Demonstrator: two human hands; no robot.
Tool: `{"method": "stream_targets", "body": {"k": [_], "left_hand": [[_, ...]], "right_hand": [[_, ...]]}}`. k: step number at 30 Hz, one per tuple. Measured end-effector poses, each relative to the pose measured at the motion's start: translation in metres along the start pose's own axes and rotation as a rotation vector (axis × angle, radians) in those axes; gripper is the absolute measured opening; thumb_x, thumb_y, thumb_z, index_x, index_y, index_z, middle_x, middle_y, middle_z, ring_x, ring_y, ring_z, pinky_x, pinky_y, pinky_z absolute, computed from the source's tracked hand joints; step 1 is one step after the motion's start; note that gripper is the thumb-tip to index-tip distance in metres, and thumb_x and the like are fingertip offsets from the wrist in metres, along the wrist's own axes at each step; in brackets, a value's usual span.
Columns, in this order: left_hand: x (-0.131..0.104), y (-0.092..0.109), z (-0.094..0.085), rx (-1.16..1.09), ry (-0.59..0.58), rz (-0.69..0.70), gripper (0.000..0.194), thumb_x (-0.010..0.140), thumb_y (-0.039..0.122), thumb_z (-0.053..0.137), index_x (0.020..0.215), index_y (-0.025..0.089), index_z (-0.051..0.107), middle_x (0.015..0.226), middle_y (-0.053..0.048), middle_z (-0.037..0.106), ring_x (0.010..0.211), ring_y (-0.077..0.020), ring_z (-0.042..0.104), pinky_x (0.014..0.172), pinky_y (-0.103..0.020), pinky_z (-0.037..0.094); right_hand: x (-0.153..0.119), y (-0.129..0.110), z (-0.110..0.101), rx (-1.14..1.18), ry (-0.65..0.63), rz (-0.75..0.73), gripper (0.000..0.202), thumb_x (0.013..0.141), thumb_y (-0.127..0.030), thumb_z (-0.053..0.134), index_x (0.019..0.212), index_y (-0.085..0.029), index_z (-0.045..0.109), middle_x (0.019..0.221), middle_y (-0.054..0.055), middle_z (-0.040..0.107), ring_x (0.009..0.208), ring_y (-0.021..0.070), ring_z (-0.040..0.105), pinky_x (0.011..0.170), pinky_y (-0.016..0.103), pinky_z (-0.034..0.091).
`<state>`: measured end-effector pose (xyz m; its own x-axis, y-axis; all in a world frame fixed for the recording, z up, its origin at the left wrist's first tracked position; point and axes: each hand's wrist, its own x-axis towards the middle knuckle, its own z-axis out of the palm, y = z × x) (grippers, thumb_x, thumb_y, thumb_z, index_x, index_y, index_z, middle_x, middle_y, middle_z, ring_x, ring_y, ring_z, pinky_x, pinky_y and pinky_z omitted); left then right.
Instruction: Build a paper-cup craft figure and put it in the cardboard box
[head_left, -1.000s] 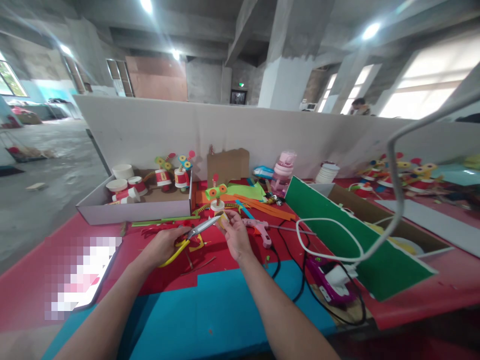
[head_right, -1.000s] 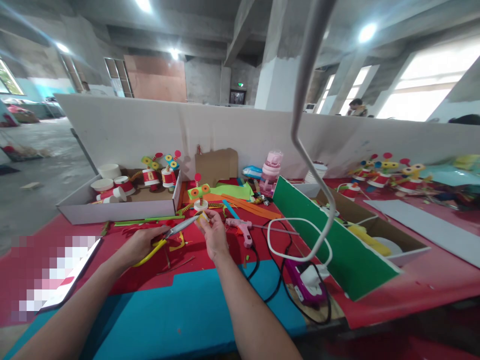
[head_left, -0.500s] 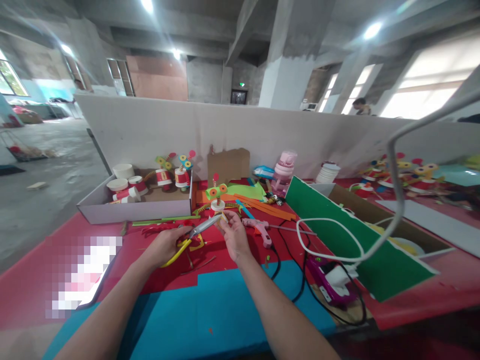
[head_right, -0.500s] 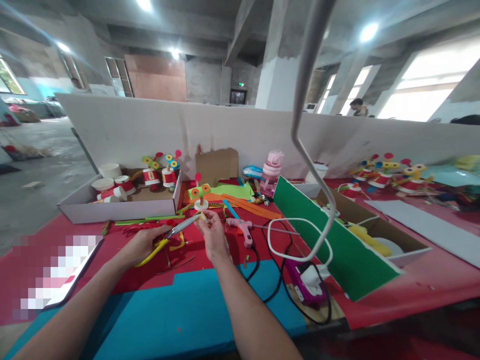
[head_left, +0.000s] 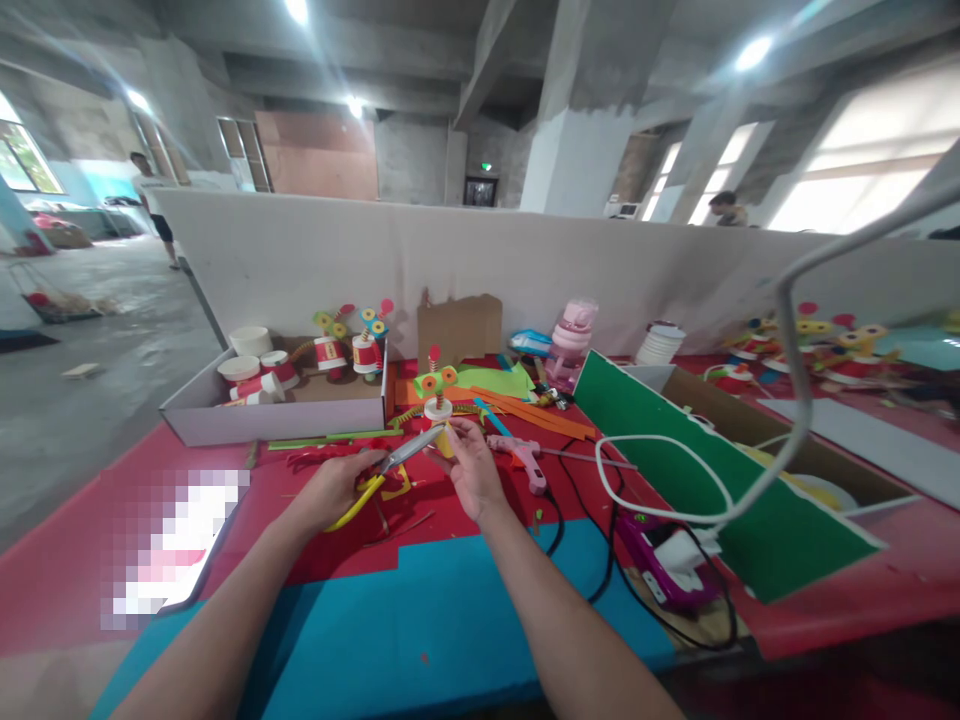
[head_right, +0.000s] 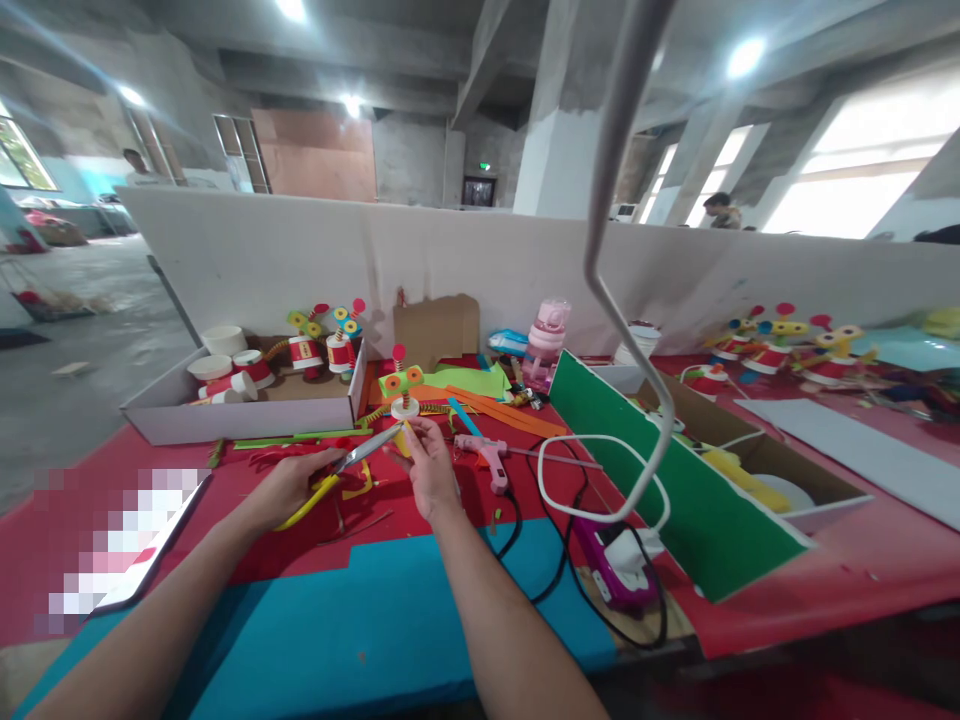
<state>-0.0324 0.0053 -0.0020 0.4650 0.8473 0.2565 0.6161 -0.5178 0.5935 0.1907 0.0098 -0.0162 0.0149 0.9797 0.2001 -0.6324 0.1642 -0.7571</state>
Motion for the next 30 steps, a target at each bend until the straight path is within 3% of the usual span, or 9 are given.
{"method": "stream_targets", "body": {"k": [13, 22, 30], "left_hand": [[0.0015, -0.0029, -0.0003, 0.048, -0.034, -0.009, 0.041, 0.085, 0.038, 0.052, 0.118, 0.016, 0.063, 0.087, -0.010, 0.072, 0.076, -0.0226, 0.066, 0.065, -0.027, 0.049], [0.0007, -0.0013, -0.0042, 0.068, 0.026, -0.006, 0.041, 0.082, 0.040, 0.054, 0.115, 0.017, 0.064, 0.084, -0.008, 0.072, 0.077, -0.0224, 0.065, 0.065, -0.025, 0.048], [0.0004, -0.0011, -0.0058, 0.091, 0.022, -0.008, 0.044, 0.083, 0.040, 0.053, 0.121, 0.018, 0.060, 0.091, -0.008, 0.072, 0.081, -0.0220, 0.066, 0.069, -0.025, 0.047]], "right_hand": [[0.0021, 0.0017, -0.0009, 0.031, 0.003, -0.013, 0.025, 0.074, -0.032, 0.073, 0.093, -0.025, 0.059, 0.096, -0.002, 0.065, 0.094, 0.0158, 0.062, 0.089, 0.037, 0.052], [0.0069, 0.0013, -0.0001, 0.006, 0.066, -0.022, 0.031, 0.067, -0.031, 0.078, 0.092, -0.021, 0.064, 0.100, 0.000, 0.067, 0.093, 0.0154, 0.063, 0.093, 0.035, 0.050], [0.0041, -0.0027, -0.0034, 0.005, 0.039, -0.032, 0.033, 0.069, -0.027, 0.077, 0.095, -0.026, 0.056, 0.095, -0.003, 0.065, 0.080, 0.0128, 0.066, 0.086, 0.037, 0.054]]}}
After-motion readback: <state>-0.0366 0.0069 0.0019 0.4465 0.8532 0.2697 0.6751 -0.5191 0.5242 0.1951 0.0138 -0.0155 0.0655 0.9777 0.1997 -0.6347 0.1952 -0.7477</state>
